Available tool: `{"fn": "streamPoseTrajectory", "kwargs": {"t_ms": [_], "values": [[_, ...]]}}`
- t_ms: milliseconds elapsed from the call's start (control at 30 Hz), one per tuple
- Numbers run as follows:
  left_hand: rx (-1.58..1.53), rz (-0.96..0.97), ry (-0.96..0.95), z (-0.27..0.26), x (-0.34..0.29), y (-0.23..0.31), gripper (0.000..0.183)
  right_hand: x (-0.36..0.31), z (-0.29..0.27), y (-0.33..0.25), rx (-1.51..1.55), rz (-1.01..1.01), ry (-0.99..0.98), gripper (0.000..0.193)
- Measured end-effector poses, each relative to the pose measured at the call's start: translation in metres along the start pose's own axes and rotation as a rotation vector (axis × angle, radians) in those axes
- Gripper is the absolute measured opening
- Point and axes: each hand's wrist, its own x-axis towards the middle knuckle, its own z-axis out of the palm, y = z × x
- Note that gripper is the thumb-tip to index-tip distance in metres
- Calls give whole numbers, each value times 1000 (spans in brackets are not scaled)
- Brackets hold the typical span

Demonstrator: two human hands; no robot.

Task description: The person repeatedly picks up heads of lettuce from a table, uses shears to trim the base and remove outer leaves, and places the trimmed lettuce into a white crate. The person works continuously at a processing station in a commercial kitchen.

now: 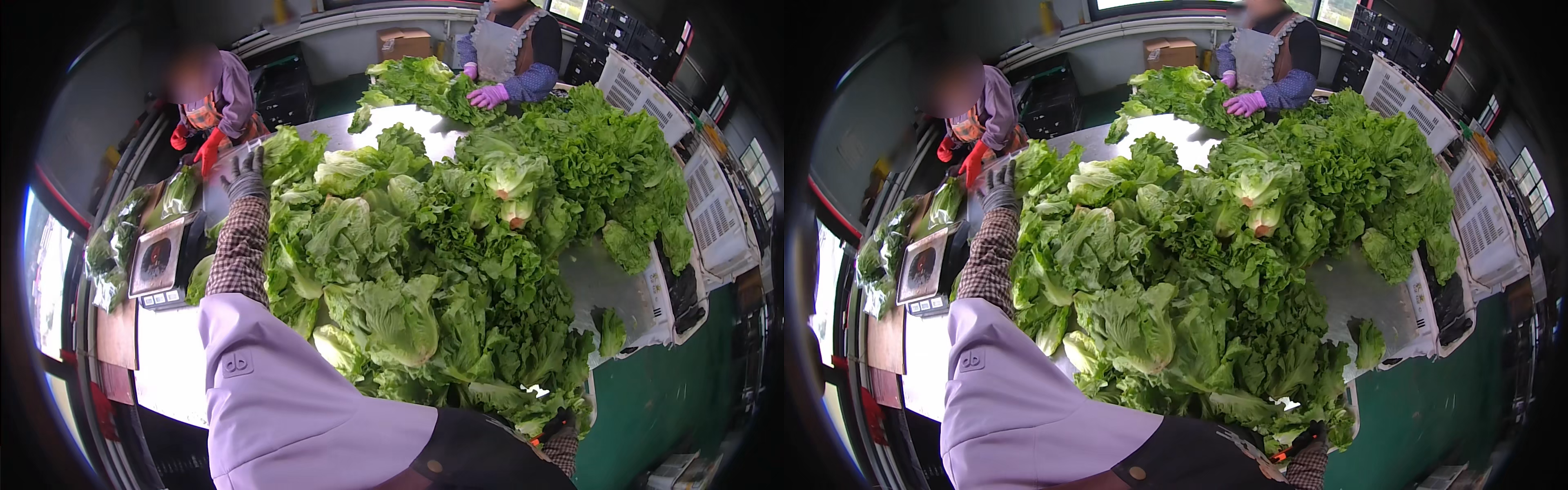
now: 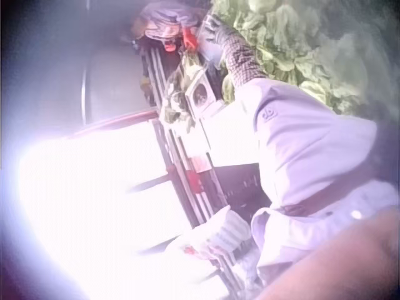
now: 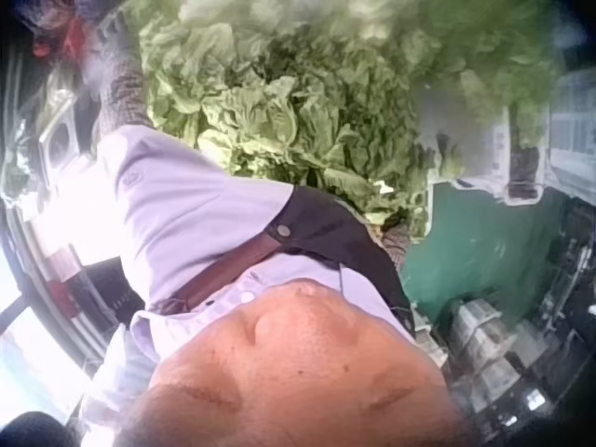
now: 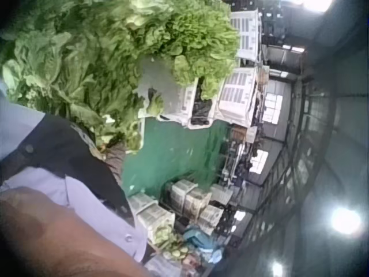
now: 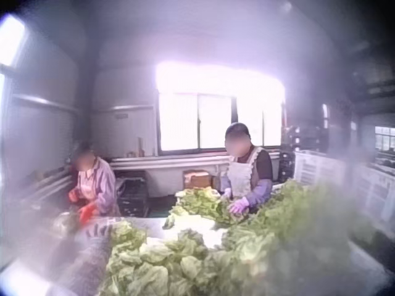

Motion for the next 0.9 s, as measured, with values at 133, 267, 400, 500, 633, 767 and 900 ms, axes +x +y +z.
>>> {"fn": "streamPoseTrajectory", "kwargs": {"t_ms": [133, 267, 400, 500, 633, 767, 900], "values": [[-38, -201, -336, 46, 30, 11, 78, -3, -4, 6, -20, 14, 57, 34], [-214, -253, -217, 30, 5, 44, 69, -3, -10, 10, -26, 30, 80, 34], [-139, 124, -370, 6, -53, 106, 92, -1, -10, 12, -42, 58, 46, 33], [-81, 104, -508, -27, -118, 151, 98, -8, -9, 11, -52, 58, 36, 33], [-267, -66, -490, -41, -152, 153, 92, -6, -15, 14, -51, 63, -5, 33], [-837, -165, -340, 25, -148, 117, 86, -4, -20, 19, -81, 78, -34, 33], [-1662, -333, -24, 39, -160, 91, 80, -7, -10, 22, -139, 85, -68, 32]]}}
